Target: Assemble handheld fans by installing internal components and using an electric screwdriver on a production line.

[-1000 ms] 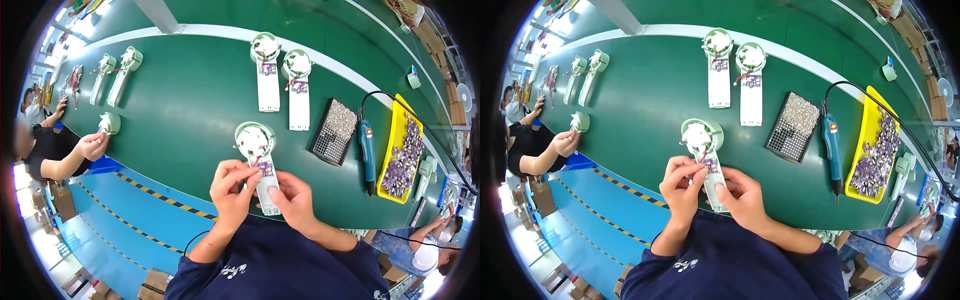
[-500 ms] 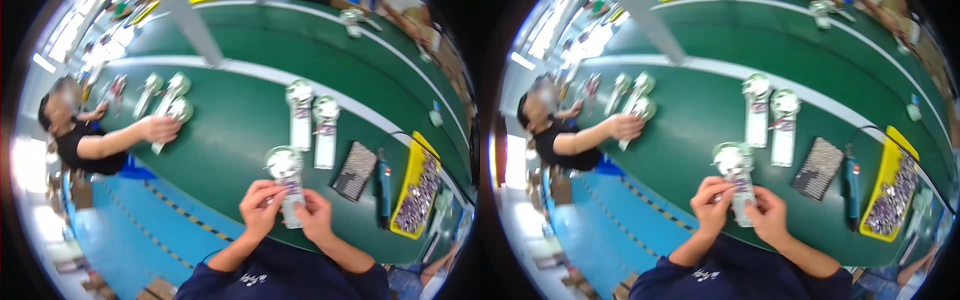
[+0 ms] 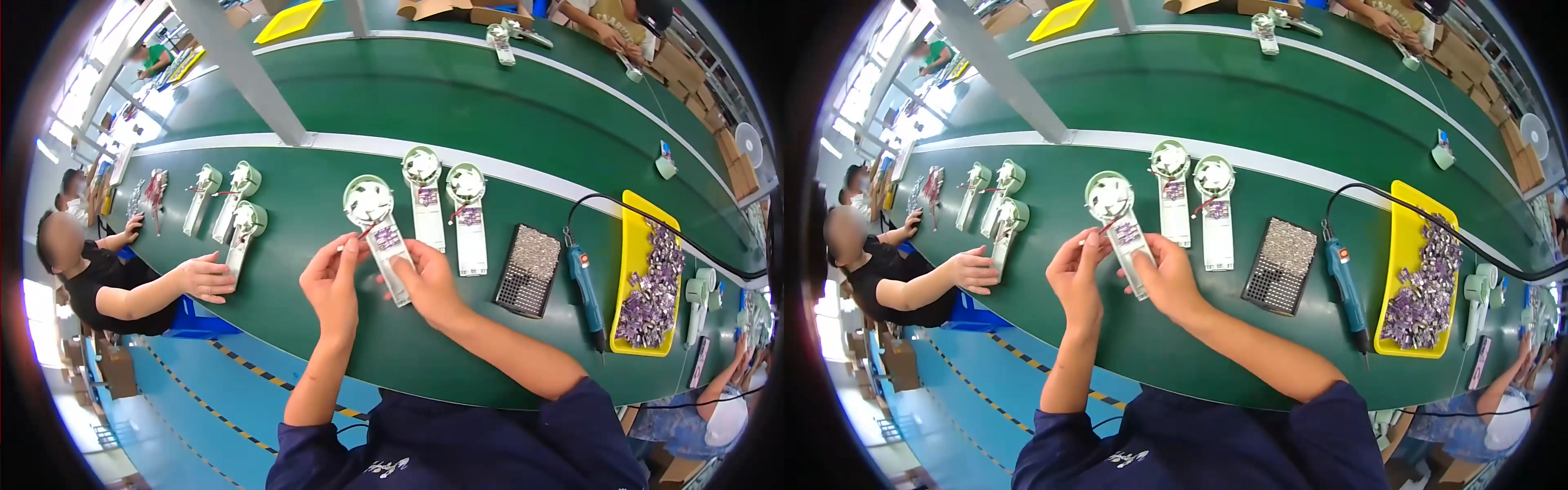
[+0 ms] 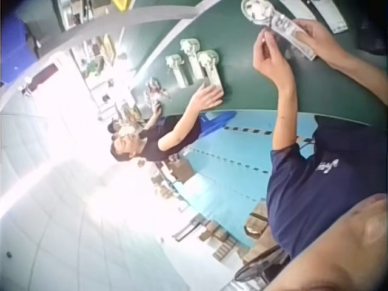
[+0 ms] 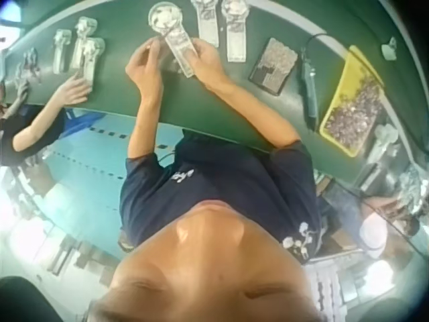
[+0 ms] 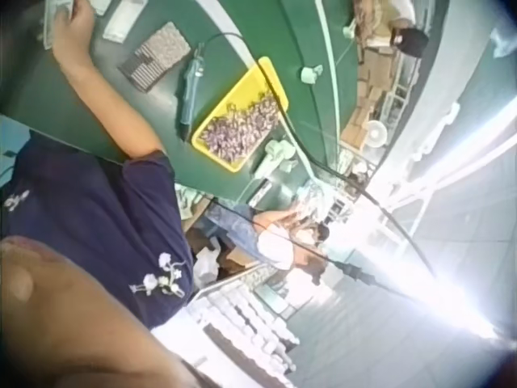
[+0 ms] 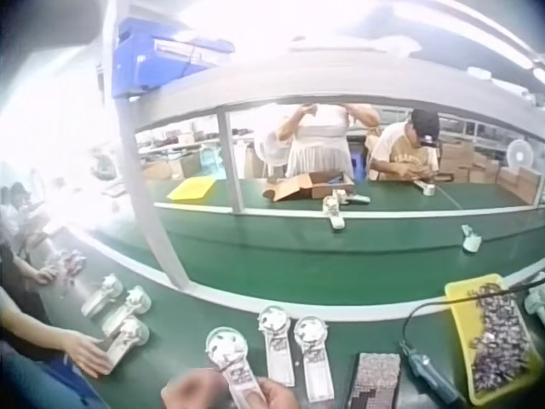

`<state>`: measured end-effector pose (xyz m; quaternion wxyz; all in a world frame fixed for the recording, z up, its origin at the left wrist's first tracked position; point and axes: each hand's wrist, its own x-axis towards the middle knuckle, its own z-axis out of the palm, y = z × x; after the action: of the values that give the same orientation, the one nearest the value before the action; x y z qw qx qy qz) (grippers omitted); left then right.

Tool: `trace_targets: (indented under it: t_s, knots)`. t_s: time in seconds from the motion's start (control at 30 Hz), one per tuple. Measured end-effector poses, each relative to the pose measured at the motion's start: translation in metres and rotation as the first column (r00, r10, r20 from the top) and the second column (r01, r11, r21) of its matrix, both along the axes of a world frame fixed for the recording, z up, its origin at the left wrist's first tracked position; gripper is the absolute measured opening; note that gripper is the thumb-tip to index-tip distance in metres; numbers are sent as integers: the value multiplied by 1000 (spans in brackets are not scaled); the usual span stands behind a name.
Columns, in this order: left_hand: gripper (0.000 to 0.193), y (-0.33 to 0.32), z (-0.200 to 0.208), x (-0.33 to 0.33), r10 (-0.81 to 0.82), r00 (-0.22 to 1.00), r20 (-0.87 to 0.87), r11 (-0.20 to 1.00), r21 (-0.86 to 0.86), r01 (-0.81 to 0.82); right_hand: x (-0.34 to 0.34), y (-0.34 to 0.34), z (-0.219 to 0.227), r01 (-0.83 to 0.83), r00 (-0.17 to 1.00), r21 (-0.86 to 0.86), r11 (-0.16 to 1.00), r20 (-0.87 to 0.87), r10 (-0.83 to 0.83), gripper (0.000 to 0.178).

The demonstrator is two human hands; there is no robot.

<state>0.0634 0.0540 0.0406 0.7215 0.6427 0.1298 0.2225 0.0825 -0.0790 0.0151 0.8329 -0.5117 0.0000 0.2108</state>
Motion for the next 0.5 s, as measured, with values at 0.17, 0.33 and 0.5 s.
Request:
trace_targets:
  t_s: [0.17, 0.33, 0.5]
  knots:
    - [18, 10, -11, -6, -95, 990, -106, 987, -142, 79, 8, 11, -2, 8, 999, -39, 999, 33, -7, 26]
    - [13, -5, -9, -16, -98, 993, -59, 995, -33, 96, 23, 3, 19, -112, 993, -90, 990, -58, 107, 30]
    - [6, -5, -16, -7, -96, 972, 213, 895, 446, -9, 36, -10, 47, -28, 923, -456, 890, 330, 198, 35]
